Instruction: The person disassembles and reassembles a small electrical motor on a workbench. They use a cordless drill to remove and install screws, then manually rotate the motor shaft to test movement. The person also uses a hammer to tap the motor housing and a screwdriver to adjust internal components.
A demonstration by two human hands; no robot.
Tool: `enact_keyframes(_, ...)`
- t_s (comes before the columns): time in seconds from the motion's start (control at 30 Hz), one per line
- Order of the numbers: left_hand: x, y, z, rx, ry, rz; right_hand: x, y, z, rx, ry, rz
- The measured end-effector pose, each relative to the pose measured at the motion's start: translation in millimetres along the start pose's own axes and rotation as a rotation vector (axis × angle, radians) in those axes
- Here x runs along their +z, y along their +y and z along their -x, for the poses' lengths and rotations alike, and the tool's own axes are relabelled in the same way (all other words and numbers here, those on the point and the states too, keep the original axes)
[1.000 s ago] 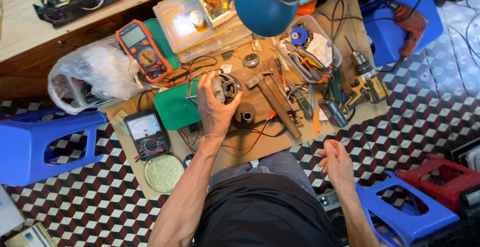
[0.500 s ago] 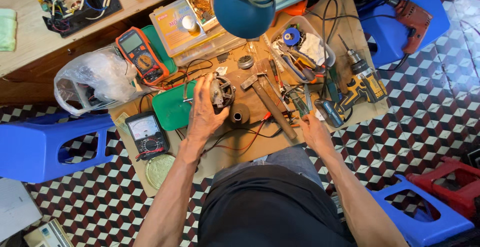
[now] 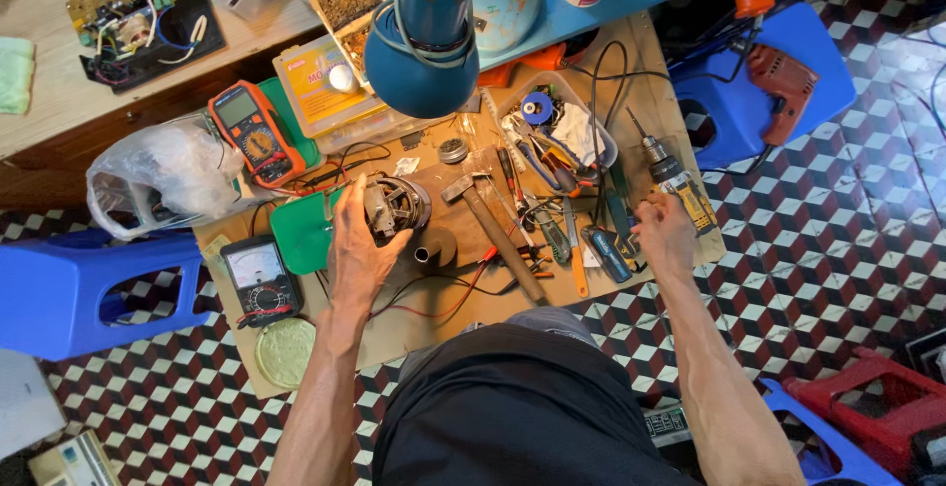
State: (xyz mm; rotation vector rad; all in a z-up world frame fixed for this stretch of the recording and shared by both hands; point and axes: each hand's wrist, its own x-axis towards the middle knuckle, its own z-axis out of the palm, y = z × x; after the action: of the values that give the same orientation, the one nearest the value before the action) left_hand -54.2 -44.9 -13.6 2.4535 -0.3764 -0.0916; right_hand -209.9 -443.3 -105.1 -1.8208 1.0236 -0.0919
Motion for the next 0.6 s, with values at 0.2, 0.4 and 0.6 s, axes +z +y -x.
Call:
enact_keyframes(0.2,-30,29,13,-0.151,0.048,-0.007,12,-35,-2,0.055,-0.308,-0.102)
enact_keyframes(0.4,-48,59,33,-0.707,0.159,0.31,46,-67,-4,0.263,-0.588,-0.78)
enact_keyframes(0.6,-27,45,58,-0.378,0.396,0.446,53,-65,-32,0.047,-0.343,-0.477)
